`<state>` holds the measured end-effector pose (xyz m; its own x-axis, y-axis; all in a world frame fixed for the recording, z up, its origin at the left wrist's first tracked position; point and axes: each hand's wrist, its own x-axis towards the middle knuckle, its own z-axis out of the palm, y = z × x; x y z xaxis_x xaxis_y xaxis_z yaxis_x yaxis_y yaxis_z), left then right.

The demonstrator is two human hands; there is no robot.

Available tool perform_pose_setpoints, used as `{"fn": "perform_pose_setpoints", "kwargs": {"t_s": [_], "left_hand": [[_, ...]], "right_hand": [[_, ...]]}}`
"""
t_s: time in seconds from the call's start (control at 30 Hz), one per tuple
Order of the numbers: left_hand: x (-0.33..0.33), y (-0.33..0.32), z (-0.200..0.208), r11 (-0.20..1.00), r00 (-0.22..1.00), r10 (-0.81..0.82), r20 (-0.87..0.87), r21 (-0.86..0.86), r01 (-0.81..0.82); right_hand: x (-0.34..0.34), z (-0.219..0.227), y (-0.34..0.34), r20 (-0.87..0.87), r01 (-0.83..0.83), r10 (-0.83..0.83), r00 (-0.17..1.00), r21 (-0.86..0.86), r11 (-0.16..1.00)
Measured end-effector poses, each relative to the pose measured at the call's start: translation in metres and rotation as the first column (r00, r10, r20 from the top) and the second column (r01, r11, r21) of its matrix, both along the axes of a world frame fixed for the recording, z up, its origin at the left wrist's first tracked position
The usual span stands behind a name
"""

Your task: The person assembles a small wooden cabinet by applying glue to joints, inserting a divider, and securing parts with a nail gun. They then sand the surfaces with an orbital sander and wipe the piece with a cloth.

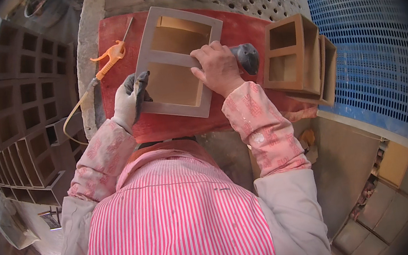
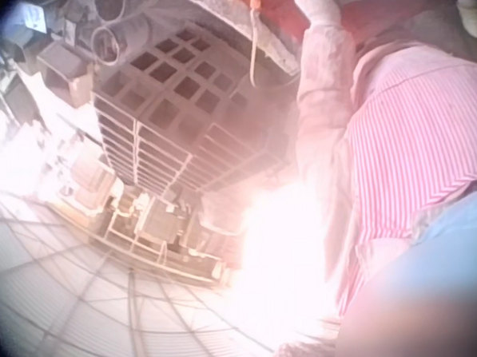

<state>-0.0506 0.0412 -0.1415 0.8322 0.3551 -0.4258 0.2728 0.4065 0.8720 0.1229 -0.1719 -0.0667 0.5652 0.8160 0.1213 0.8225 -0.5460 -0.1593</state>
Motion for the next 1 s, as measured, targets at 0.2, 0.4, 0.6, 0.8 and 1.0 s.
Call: {"fn": "perform_pose_setpoints", "kwargs": {"t_s": [0.2,0.4,0.6,0.8,1.0], "left_hand": [[0.0,0.016,0.058,0.979,0.997,-0.038,0.064,-0.198,0.05],[-0.001,0.05,0.131,0.867,0.973,0.021,0.231,-0.488,0.097],[0.009,0.064,0.121,0.807,0.761,-0.382,0.525,0.59,-0.001],[0.008,0.061,0.127,0.971,0.952,-0.161,0.262,0.213,0.105],[0.012,0.06,0.139,0.993,0.984,-0.114,0.139,0.043,0.109]], "right_hand": [[0.012,0.019,0.003,-0.095,-0.013,0.015,0.995,0.028,1.0],[0.039,0.068,0.015,-0.372,-0.054,0.019,0.928,-0.084,0.995],[0.048,0.077,0.03,-0.589,-0.06,-0.034,0.808,-0.14,0.988],[0.058,0.066,0.046,-0.443,-0.299,0.258,0.859,-0.025,0.954],[0.061,0.063,0.052,-0.357,-0.411,0.329,0.874,-0.184,0.893]]}}
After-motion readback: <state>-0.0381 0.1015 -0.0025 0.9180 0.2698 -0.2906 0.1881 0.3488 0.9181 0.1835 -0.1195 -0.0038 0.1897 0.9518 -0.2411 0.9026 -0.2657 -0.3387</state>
